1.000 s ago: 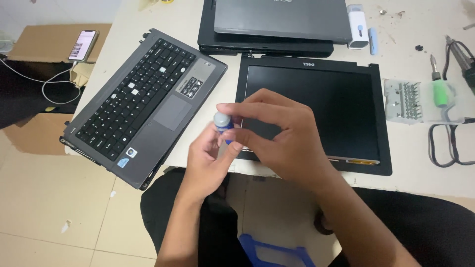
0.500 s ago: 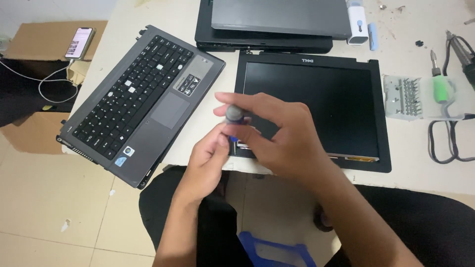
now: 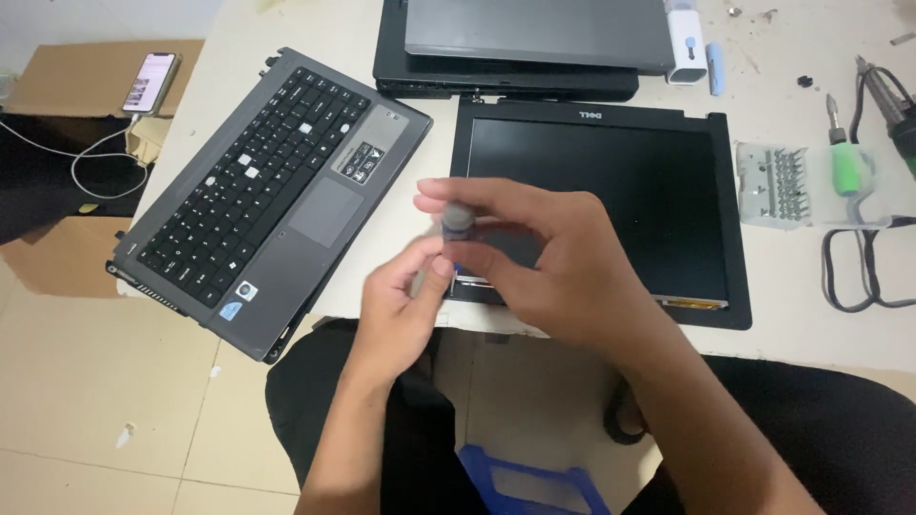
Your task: Disassembling a Dell laptop screen assembly using a screwdriver on a low work surface
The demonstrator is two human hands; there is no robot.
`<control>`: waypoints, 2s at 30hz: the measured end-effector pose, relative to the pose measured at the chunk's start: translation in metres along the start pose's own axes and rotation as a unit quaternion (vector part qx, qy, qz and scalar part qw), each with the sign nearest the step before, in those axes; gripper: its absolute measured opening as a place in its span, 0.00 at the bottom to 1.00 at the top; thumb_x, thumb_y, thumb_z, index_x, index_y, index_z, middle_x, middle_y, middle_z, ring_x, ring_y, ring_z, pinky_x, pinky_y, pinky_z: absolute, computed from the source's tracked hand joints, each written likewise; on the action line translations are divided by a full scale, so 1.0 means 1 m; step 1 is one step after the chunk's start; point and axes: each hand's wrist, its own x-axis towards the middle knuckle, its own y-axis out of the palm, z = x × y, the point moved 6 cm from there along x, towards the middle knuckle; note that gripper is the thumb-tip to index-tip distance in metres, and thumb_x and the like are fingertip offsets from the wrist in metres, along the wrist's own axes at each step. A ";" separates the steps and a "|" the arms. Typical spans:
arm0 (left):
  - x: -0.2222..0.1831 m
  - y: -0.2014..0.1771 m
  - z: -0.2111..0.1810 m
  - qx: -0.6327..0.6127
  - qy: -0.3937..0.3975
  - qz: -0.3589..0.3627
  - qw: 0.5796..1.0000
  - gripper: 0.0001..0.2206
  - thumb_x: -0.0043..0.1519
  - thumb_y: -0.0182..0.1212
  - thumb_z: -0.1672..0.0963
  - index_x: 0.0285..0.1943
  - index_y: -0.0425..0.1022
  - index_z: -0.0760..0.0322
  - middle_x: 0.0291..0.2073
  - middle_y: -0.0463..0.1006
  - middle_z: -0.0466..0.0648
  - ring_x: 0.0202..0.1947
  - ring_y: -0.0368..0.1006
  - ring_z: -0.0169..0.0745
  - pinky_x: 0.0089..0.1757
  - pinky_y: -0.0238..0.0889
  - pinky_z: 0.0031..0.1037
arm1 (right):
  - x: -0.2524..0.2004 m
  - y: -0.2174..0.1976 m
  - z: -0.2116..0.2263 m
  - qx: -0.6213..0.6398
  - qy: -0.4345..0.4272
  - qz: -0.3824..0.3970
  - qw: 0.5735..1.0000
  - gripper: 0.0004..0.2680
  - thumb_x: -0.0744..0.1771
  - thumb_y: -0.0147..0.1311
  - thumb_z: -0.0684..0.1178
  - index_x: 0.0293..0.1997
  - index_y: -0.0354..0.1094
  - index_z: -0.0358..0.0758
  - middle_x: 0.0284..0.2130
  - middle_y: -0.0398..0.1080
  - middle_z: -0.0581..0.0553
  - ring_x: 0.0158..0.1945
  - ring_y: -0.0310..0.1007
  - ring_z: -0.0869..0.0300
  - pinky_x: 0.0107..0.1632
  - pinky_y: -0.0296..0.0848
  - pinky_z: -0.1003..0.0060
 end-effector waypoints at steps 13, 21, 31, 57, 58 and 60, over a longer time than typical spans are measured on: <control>0.000 -0.004 0.008 0.017 0.027 -0.026 0.999 0.13 0.66 0.53 0.54 0.53 0.75 0.66 0.59 0.73 0.58 0.63 0.68 0.46 0.62 0.58 0.33 | -0.004 0.001 -0.009 -0.063 0.087 0.016 0.994 0.18 0.65 0.57 0.43 0.61 0.61 0.46 0.41 0.75 0.43 0.46 0.80 0.55 0.51 0.77 0.66; 0.001 0.001 -0.008 0.043 0.045 0.041 0.997 0.16 0.70 0.41 0.51 0.51 0.71 0.65 0.49 0.72 0.47 0.55 0.61 0.40 0.57 0.54 0.29 | -0.001 0.000 0.004 -0.095 0.033 -0.031 0.994 0.08 0.63 0.61 0.43 0.45 0.74 0.37 0.36 0.75 0.46 0.34 0.74 0.61 0.39 0.74 0.71; -0.004 -0.012 -0.004 0.035 -0.036 -0.119 0.992 0.06 0.55 0.66 0.59 0.38 0.74 0.58 0.36 0.77 0.40 0.41 0.72 0.28 0.45 0.64 0.21 | -0.002 0.013 -0.009 -0.082 0.070 -0.027 0.994 0.08 0.63 0.62 0.49 0.40 0.75 0.38 0.36 0.73 0.47 0.33 0.70 0.60 0.34 0.73 0.71; 0.012 0.003 0.026 0.478 0.130 0.244 0.834 0.08 0.60 0.57 0.61 0.30 0.72 0.52 0.31 0.71 0.38 0.36 0.69 0.43 0.42 0.57 0.32 | -0.109 -0.128 -0.057 -0.044 0.238 -0.254 0.936 0.16 0.70 0.38 0.32 0.67 0.48 0.27 0.54 0.66 0.30 0.61 0.68 0.45 0.60 0.70 0.52; 0.012 0.004 0.026 0.478 0.133 0.244 0.833 0.08 0.60 0.57 0.61 0.30 0.72 0.52 0.31 0.71 0.38 0.36 0.69 0.43 0.42 0.57 0.32 | -0.113 -0.133 -0.060 -0.045 0.237 -0.256 0.936 0.16 0.70 0.38 0.32 0.67 0.48 0.27 0.54 0.66 0.30 0.61 0.68 0.45 0.60 0.70 0.52; 0.015 0.007 0.034 0.513 0.093 0.279 0.806 0.08 0.61 0.52 0.61 0.31 0.71 0.51 0.32 0.71 0.38 0.35 0.71 0.41 0.39 0.54 0.31 | -0.129 -0.146 -0.072 0.034 0.278 -0.332 0.901 0.15 0.71 0.42 0.36 0.66 0.50 0.28 0.52 0.67 0.33 0.60 0.70 0.47 0.59 0.74 0.53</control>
